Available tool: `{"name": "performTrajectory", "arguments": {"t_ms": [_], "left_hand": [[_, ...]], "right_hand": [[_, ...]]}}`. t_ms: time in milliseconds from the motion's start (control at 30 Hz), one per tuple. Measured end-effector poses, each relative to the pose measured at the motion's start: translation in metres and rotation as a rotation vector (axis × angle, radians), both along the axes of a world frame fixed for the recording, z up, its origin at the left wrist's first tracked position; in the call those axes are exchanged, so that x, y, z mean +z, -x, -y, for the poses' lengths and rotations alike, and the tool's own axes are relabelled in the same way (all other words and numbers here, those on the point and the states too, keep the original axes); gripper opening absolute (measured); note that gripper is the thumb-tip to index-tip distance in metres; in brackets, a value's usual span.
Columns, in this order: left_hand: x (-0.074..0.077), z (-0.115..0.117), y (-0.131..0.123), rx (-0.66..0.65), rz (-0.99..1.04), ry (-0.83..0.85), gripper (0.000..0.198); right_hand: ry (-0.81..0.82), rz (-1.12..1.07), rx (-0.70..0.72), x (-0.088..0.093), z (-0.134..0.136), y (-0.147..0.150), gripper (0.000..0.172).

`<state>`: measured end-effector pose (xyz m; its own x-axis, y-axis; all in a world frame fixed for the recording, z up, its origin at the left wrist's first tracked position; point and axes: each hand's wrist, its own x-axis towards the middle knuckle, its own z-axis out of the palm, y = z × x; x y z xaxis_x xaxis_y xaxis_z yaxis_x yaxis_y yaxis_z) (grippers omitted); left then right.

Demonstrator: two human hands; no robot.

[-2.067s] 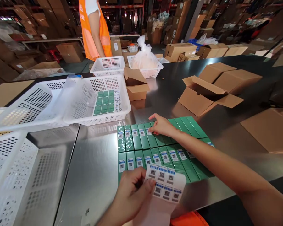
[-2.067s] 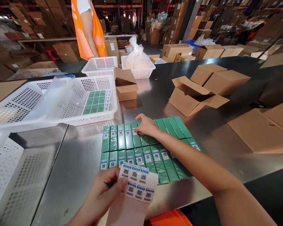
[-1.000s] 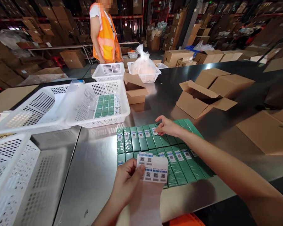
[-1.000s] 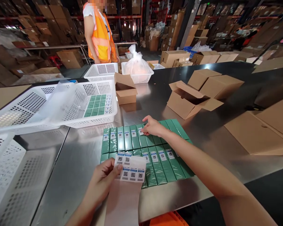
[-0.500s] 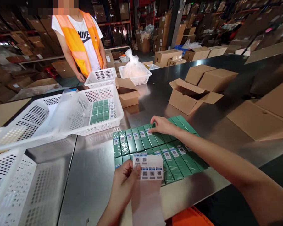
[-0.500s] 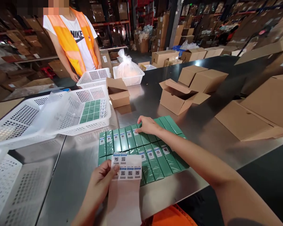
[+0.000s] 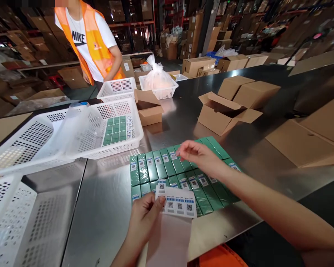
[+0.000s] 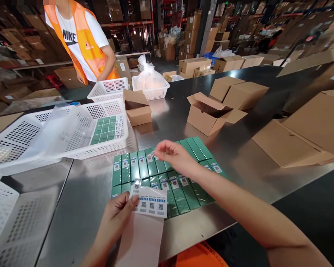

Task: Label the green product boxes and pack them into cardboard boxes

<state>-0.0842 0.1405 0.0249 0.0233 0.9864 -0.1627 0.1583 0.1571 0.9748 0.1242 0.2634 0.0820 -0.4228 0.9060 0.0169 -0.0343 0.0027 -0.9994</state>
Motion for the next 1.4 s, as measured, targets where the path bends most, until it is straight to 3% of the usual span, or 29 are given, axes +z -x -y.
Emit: {"name": "performTrajectory", "arguments": {"t_ms": [67,233,333,433,533,633,967,1167,1233,1400], "left_hand": [[0.0,0.0,0.0,0.007,-0.011,-0.005,0.058],[0.001,-0.001,0.001,0.038,-0.048,-0.043,0.058],[-0.001,-0.001,0.0,0.021,-0.036,-0.032,0.056],[-0.006,0.002,-0.001,-0.004,-0.059,-0.025,0.053],[-0.013,0.004,-0.002,-0.03,-0.093,-0.035,0.052],[-0.016,0.004,-0.002,-0.035,-0.106,-0.038,0.051],[-0.013,0.003,-0.003,-0.044,-0.098,-0.02,0.051],[-0.014,0.002,-0.002,0.002,-0.079,-0.018,0.05],[-0.012,0.002,-0.003,0.009,-0.079,-0.027,0.051],[-0.011,0.002,-0.004,-0.05,-0.159,-0.058,0.05]], "right_hand": [[0.024,0.034,-0.025,0.002,-0.007,-0.003,0.033],[0.079,0.148,0.154,0.0,0.005,0.0,0.035],[0.029,0.216,0.011,-0.005,-0.009,-0.005,0.03],[0.112,0.347,-0.159,-0.015,-0.044,-0.015,0.027],[0.202,0.428,-0.19,-0.029,-0.07,-0.017,0.027],[0.213,0.472,-0.174,-0.039,-0.077,-0.013,0.026],[0.09,0.726,-0.176,-0.045,-0.075,-0.008,0.019],[-0.074,0.85,-0.251,-0.038,-0.074,-0.011,0.04],[-0.085,0.781,-0.183,-0.033,-0.055,-0.007,0.036],[0.024,0.442,0.297,-0.022,0.018,0.015,0.029]]}}
